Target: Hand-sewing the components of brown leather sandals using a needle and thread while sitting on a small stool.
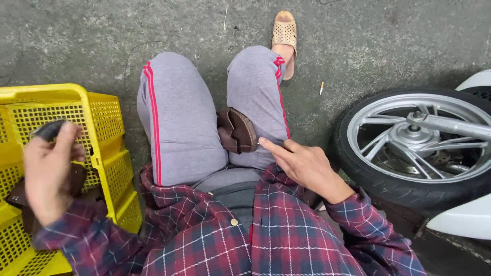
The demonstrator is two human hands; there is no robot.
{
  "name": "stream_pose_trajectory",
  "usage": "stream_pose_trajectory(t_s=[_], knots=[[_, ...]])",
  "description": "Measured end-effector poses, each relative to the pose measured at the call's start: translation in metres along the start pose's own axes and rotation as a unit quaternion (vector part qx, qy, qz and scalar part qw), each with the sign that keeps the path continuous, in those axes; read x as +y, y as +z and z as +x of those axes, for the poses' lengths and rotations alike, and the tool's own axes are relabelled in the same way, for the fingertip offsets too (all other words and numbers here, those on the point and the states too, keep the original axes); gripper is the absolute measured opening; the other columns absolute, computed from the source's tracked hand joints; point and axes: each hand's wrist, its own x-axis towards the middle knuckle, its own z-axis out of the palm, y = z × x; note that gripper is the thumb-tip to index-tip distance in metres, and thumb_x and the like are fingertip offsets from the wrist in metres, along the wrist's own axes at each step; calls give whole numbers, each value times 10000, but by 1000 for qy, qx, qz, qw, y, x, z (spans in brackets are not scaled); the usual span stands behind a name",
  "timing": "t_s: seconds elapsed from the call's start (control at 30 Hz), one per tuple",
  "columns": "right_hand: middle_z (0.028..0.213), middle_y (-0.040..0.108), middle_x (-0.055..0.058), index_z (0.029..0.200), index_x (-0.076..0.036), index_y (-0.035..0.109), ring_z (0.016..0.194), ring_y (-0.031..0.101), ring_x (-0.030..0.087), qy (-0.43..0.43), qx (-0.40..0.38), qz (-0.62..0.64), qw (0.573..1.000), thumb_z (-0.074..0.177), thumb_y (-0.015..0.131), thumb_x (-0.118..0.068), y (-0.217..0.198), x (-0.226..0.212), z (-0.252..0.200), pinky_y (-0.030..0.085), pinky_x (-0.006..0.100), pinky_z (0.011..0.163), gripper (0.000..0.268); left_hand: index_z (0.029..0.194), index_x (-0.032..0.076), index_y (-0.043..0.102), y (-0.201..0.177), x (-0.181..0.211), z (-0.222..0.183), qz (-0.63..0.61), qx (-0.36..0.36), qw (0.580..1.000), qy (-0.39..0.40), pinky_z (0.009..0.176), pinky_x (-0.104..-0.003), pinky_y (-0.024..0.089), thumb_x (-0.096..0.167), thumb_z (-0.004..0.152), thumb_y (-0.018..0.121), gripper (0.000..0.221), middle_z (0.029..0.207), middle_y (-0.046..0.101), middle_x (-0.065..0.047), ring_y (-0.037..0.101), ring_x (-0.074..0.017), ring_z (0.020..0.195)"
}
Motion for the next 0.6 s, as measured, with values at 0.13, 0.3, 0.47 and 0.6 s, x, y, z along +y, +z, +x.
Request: stream_pose_trajectory(t_s=[0.13, 0.3, 0.47, 0.6], knots=[[826, 485, -7, 1421, -351, 387, 547, 538, 231, 0, -19, -29, 999, 947, 518, -298, 7, 2, 3, 420, 366, 340, 494, 1113, -107, 648, 27, 51, -29, 548, 224, 784, 187, 922, -477, 420, 171, 1021, 907, 391, 1230, 597, -276, 556, -406, 1110], [828, 485, 0, 1430, -366, 371, 542, 540, 242, -3, -32, -20, 999, 951, 503, -305, 11, 7, 3, 429, 374, 345, 500, 1115, -11, 587, 117, 145, -49, 109, -2, 953, 283, 1016, -397, 403, 114, 918, 711, 264, 1145, 616, -155, 577, -289, 1085], [712, 522, -23, 1318, -444, 517, 503, 606, 205, -15, 54, -5, 998, 927, 463, -286, -8, 1, 13, 501, 325, 454, 425, 1162, -2, 634, 202, 109, -52, 86, -110, 883, 449, 1066, -456, 385, 252, 777, 774, 482, 1231, 605, -193, 558, -372, 1179], [710, 541, -12, 1316, -429, 516, 493, 615, 189, -43, 37, -48, 997, 923, 448, -273, -21, 2, 18, 497, 316, 439, 428, 1284, -13, 538, 228, 96, -58, 113, -176, 883, 420, 1071, -496, 369, 289, 762, 768, 645, 1295, 534, -256, 487, -413, 1242]])
